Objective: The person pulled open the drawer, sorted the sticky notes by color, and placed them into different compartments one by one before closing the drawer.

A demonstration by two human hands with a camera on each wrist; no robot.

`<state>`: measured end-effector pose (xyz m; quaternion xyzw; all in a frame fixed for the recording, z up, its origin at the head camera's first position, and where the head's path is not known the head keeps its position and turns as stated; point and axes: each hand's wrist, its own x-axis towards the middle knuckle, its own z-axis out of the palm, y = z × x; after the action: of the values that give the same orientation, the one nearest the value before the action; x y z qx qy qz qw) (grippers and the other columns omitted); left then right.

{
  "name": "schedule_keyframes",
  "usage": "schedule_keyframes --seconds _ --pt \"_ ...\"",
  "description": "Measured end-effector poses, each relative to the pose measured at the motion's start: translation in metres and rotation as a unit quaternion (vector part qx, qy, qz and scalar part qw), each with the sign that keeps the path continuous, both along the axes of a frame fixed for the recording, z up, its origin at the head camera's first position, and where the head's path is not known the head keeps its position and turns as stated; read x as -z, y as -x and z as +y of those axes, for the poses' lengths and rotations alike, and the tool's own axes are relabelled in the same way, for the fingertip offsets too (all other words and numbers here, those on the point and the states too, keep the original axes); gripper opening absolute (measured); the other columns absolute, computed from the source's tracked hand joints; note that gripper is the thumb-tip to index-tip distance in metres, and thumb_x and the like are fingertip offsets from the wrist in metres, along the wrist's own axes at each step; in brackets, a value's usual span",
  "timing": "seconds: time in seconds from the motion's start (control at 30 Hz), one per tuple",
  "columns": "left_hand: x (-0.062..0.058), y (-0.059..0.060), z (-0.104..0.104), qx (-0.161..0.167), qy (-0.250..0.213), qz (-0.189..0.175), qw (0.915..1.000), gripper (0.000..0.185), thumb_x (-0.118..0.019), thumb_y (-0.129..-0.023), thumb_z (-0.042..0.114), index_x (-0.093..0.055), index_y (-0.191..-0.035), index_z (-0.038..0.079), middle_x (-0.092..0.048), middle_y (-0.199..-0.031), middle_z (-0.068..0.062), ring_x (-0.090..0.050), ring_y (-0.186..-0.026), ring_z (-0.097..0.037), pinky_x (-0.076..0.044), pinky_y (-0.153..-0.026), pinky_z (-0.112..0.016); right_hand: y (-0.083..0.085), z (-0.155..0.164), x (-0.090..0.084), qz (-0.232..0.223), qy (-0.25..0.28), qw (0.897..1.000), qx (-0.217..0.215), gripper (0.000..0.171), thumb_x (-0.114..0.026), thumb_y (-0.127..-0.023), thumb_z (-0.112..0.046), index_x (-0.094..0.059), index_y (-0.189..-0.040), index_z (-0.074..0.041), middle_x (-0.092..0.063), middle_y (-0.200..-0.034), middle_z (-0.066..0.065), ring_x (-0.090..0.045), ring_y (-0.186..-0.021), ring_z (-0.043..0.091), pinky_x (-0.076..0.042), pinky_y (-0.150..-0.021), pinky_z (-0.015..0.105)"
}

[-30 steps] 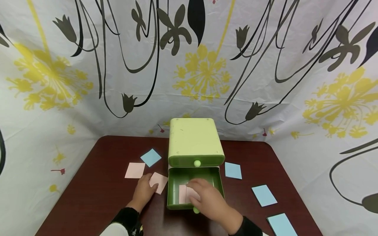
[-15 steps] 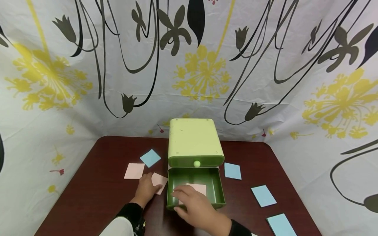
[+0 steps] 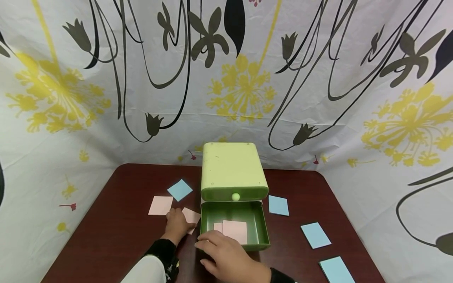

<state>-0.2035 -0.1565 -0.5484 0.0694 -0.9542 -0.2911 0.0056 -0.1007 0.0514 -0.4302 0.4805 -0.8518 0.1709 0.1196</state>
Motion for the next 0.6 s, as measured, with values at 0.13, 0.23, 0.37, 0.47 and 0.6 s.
schedule_keyframes --seconds 0.13,0.23,0.37,0.47,0.6 --pt "-0.0025 -0.0007 -0.0009 -0.010 0.014 -0.016 0.9997 0.073 -0.090 -0.065 0.031 -0.050 -0.102 -0.018 -0.043 -0.101 -0.029 -0.041 -0.096 -0.041 -0.049 -0.077 -0.048 0.0001 0.0001 0.0030 0.000 -0.002 1.000 -0.005 0.032 -0.070 -0.090 -0.023 -0.064 -0.120 -0.013 -0.059 -0.123 0.001 -0.056 -0.112 0.011 -0.050 -0.086 0.020" --pt "-0.0048 -0.0011 -0.0015 -0.011 0.016 -0.023 0.9996 0.075 -0.090 -0.064 0.032 -0.049 -0.101 -0.019 -0.042 -0.101 -0.030 -0.040 -0.096 -0.041 -0.050 -0.075 -0.047 0.0004 0.0009 0.0046 0.001 -0.005 1.000 -0.004 0.033 -0.070 -0.090 -0.024 -0.064 -0.120 -0.014 -0.059 -0.123 0.001 -0.056 -0.112 0.011 -0.050 -0.086 0.020" --pt "-0.0068 -0.0009 -0.0018 -0.011 0.011 -0.030 0.9994 0.075 -0.090 -0.065 0.031 -0.049 -0.102 -0.020 -0.041 -0.101 -0.030 -0.040 -0.096 -0.040 -0.051 -0.076 -0.047 0.0005 0.0021 0.0059 0.002 -0.004 1.000 0.002 0.033 -0.071 -0.089 -0.024 -0.064 -0.120 -0.014 -0.058 -0.123 0.000 -0.056 -0.112 0.011 -0.050 -0.085 0.019" --pt "-0.0073 -0.0004 -0.0015 -0.015 0.006 -0.035 0.9993 0.075 -0.090 -0.065 0.029 -0.048 -0.104 -0.020 -0.041 -0.102 -0.030 -0.040 -0.097 -0.040 -0.051 -0.077 -0.048 0.0007 0.0032 0.0063 0.001 -0.005 1.000 0.006 0.034 -0.071 -0.088 -0.023 -0.064 -0.120 -0.014 -0.058 -0.122 0.000 -0.056 -0.112 0.011 -0.050 -0.085 0.020" --pt "-0.0074 -0.0001 -0.0001 -0.025 -0.007 -0.036 0.9990 0.076 -0.090 -0.065 0.028 -0.047 -0.106 -0.018 -0.044 -0.104 -0.031 -0.044 -0.099 -0.042 -0.051 -0.078 -0.050 0.0013 0.0058 0.0070 0.000 -0.006 1.000 0.013 0.034 -0.072 -0.088 -0.023 -0.064 -0.120 -0.015 -0.058 -0.122 -0.001 -0.056 -0.112 0.011 -0.050 -0.085 0.020"
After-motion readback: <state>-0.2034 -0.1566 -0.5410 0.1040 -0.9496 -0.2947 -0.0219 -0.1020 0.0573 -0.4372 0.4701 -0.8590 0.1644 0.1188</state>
